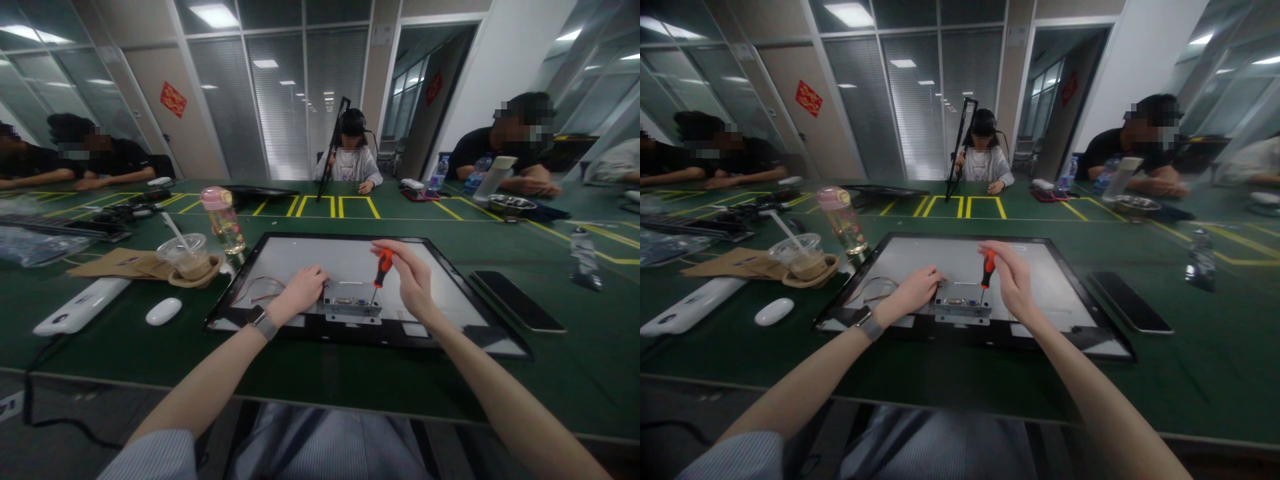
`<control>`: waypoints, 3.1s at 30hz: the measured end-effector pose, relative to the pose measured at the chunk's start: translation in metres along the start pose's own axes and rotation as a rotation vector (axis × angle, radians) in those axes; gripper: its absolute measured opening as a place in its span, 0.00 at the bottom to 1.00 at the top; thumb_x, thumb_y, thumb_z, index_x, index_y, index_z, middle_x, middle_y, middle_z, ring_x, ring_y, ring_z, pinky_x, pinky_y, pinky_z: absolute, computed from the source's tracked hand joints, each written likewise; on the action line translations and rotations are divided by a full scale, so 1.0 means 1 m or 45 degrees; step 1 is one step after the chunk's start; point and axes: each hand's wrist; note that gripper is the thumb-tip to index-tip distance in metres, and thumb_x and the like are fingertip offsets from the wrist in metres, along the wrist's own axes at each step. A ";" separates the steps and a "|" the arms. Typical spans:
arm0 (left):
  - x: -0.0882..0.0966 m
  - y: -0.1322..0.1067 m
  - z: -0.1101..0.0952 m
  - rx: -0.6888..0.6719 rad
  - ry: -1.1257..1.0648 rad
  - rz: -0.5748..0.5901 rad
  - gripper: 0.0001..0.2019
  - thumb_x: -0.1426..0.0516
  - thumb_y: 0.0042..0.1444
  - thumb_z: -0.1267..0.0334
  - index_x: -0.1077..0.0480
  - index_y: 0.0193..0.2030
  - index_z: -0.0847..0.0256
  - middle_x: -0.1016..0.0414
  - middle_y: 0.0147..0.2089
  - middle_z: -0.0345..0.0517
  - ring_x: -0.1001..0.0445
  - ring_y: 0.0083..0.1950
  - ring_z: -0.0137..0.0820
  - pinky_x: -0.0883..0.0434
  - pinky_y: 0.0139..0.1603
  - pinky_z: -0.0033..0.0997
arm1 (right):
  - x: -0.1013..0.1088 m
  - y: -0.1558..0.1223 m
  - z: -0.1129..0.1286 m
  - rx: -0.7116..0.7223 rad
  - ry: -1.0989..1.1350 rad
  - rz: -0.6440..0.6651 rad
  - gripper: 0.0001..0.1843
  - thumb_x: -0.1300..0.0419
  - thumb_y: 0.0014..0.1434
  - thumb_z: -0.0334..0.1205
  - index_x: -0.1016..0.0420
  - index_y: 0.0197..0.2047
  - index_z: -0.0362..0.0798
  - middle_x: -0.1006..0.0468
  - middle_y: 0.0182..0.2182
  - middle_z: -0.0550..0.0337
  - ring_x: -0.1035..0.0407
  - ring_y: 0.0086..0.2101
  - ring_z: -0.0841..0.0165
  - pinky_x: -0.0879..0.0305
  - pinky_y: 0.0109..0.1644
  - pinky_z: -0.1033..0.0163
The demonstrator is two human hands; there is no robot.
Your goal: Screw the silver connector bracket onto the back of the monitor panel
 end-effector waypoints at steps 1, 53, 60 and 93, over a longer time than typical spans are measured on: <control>0.000 0.000 0.000 0.000 0.000 -0.003 0.16 0.52 0.68 0.71 0.28 0.56 0.61 0.27 0.52 0.52 0.26 0.52 0.38 0.30 0.56 0.39 | 0.000 -0.001 0.001 -0.007 0.017 0.025 0.16 0.49 0.70 0.40 0.21 0.52 0.58 0.19 0.46 0.55 0.24 0.46 0.57 0.32 0.53 0.46; -0.003 0.000 0.001 -0.011 -0.002 -0.039 0.16 0.52 0.68 0.72 0.27 0.55 0.62 0.26 0.51 0.52 0.25 0.51 0.38 0.29 0.55 0.38 | 0.004 0.006 -0.009 -0.001 0.017 -0.055 0.07 0.37 0.64 0.41 0.17 0.41 0.56 0.25 0.34 0.59 0.30 0.37 0.63 0.32 0.43 0.54; -0.004 0.000 0.002 -0.013 0.012 -0.028 0.17 0.52 0.68 0.72 0.28 0.56 0.62 0.27 0.51 0.53 0.26 0.51 0.39 0.29 0.55 0.40 | 0.002 0.009 -0.008 -0.295 0.547 0.109 0.10 0.39 0.65 0.49 0.19 0.39 0.56 0.22 0.36 0.58 0.26 0.38 0.62 0.28 0.47 0.52; -0.003 0.000 0.002 -0.001 -0.019 -0.024 0.17 0.52 0.68 0.72 0.28 0.56 0.61 0.27 0.52 0.52 0.26 0.52 0.38 0.29 0.56 0.40 | 0.000 0.012 -0.004 -0.408 0.578 0.150 0.17 0.33 0.58 0.60 0.26 0.31 0.56 0.27 0.32 0.62 0.29 0.35 0.64 0.30 0.58 0.44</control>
Point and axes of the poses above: each hand's wrist, its own y-axis towards the middle knuckle, its own x-axis out of the back of the hand, z = x × y
